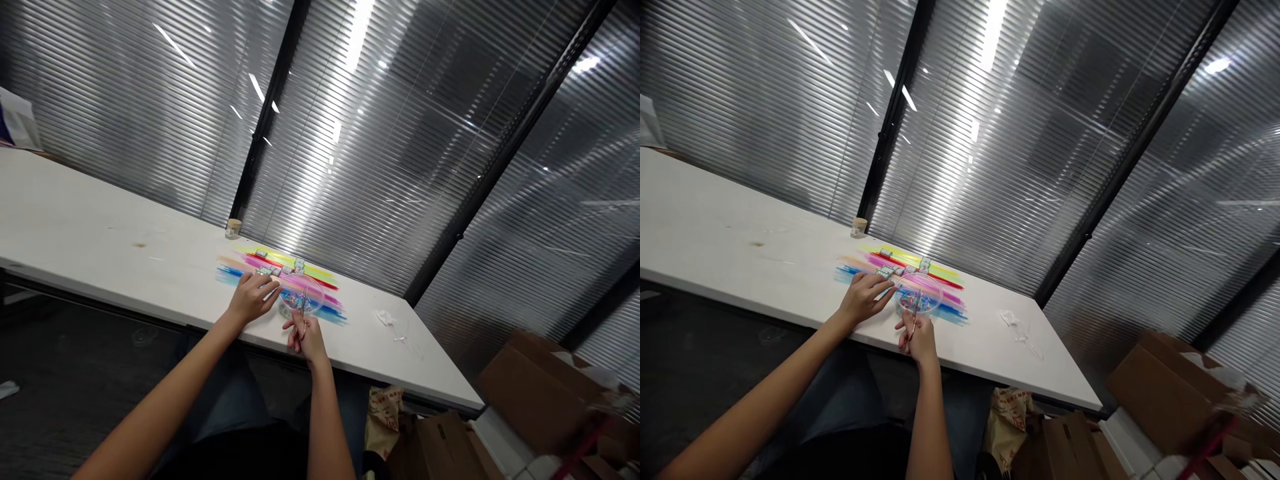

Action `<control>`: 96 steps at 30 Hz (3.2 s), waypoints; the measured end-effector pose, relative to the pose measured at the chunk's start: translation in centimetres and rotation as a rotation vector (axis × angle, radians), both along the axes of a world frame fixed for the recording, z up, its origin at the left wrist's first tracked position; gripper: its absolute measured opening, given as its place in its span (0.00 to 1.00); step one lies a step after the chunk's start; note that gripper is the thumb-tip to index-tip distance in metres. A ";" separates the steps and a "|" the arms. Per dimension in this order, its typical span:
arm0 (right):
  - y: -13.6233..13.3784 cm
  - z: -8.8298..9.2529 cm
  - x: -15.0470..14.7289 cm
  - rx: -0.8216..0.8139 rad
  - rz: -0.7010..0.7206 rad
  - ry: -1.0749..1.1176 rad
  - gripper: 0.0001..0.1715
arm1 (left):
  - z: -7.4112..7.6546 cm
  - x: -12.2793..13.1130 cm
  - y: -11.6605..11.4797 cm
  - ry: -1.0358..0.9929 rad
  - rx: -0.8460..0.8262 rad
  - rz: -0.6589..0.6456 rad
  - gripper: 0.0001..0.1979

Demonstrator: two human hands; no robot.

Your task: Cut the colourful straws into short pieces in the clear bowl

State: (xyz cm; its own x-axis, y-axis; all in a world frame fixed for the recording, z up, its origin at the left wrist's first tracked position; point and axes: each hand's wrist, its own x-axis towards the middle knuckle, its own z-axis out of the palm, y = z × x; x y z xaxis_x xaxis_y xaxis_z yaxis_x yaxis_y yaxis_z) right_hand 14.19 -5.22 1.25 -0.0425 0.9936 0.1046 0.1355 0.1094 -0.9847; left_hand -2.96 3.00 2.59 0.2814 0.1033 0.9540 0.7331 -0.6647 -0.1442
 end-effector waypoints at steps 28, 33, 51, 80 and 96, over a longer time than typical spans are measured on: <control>0.3 -0.4 0.2 0.016 -0.090 0.029 0.37 | -0.2 0.0 0.0 -0.048 -0.062 -0.045 0.05; 0.4 -0.5 0.1 0.002 -0.074 0.033 0.35 | -0.1 0.0 -0.1 -0.020 -0.080 -0.041 0.06; 0.2 -0.4 0.1 0.003 -0.078 0.023 0.32 | 0.0 0.0 -0.1 0.008 -0.087 -0.071 0.06; 0.2 -0.4 0.2 0.000 -0.083 0.014 0.36 | -0.2 0.0 0.2 -0.004 -0.066 -0.040 0.05; 0.2 -0.6 0.2 0.023 -0.112 0.036 0.34 | -0.1 0.1 0.1 0.019 -0.074 -0.050 0.06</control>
State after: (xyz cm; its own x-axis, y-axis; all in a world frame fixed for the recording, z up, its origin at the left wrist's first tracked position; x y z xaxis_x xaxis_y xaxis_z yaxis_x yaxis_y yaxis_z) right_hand 14.42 -5.02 0.70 0.0724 0.9893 0.1269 0.1127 0.1183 -0.9866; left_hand -2.87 3.11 2.53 0.3062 0.1583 0.9387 0.6962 -0.7097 -0.1074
